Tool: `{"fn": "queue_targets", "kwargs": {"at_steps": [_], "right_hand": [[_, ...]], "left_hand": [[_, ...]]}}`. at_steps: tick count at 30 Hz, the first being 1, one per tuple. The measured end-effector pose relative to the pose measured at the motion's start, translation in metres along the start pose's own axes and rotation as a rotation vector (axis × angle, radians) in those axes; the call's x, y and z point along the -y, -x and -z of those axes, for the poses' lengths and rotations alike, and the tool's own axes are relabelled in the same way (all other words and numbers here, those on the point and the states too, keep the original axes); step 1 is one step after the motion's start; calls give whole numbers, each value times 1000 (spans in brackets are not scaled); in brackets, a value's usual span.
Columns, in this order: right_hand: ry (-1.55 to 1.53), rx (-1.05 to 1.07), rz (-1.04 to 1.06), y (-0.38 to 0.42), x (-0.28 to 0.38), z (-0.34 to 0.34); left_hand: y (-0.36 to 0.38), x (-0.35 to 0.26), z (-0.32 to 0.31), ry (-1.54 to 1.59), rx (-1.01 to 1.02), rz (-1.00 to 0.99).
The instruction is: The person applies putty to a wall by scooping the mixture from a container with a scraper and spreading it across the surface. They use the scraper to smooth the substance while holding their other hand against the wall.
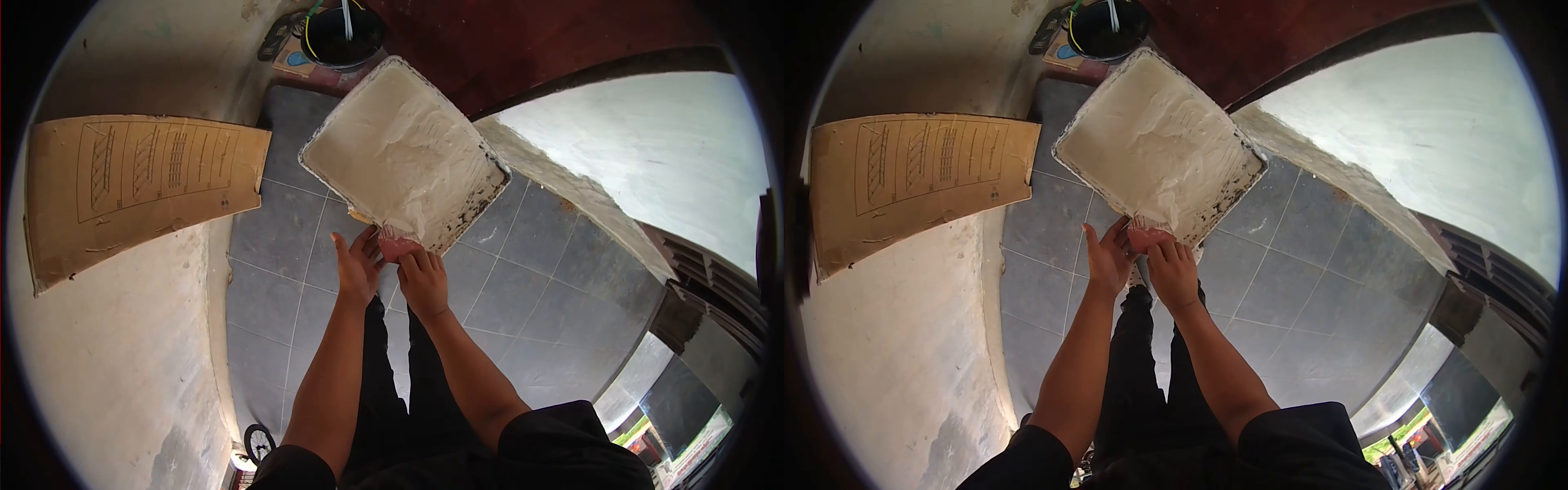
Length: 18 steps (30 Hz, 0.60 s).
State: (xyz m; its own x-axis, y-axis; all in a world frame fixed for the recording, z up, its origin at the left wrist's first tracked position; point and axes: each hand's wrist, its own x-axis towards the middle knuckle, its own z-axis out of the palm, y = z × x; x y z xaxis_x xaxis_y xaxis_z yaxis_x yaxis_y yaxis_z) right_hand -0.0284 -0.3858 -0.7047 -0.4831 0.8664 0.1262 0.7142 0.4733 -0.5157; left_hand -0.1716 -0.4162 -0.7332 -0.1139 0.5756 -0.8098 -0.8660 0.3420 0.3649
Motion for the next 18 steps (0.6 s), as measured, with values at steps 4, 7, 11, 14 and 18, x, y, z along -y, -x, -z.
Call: {"fn": "queue_targets", "kwargs": {"at_steps": [4,7,11,14,18], "right_hand": [[-29,-20,-76,17,16,-11],[-66,-36,-106,24,26,-5],[-66,-46,-41,37,34,25],[-87,-163,-148,41,37,48],[-798,-425,-969,31,34,23]], "left_hand": [[2,-13,8,-35,105,40],[1,-20,12,-59,142,70],[0,-21,8,-61,127,84],[0,-22,8,-73,125,81],[-1,-23,9,-97,117,96]]}}
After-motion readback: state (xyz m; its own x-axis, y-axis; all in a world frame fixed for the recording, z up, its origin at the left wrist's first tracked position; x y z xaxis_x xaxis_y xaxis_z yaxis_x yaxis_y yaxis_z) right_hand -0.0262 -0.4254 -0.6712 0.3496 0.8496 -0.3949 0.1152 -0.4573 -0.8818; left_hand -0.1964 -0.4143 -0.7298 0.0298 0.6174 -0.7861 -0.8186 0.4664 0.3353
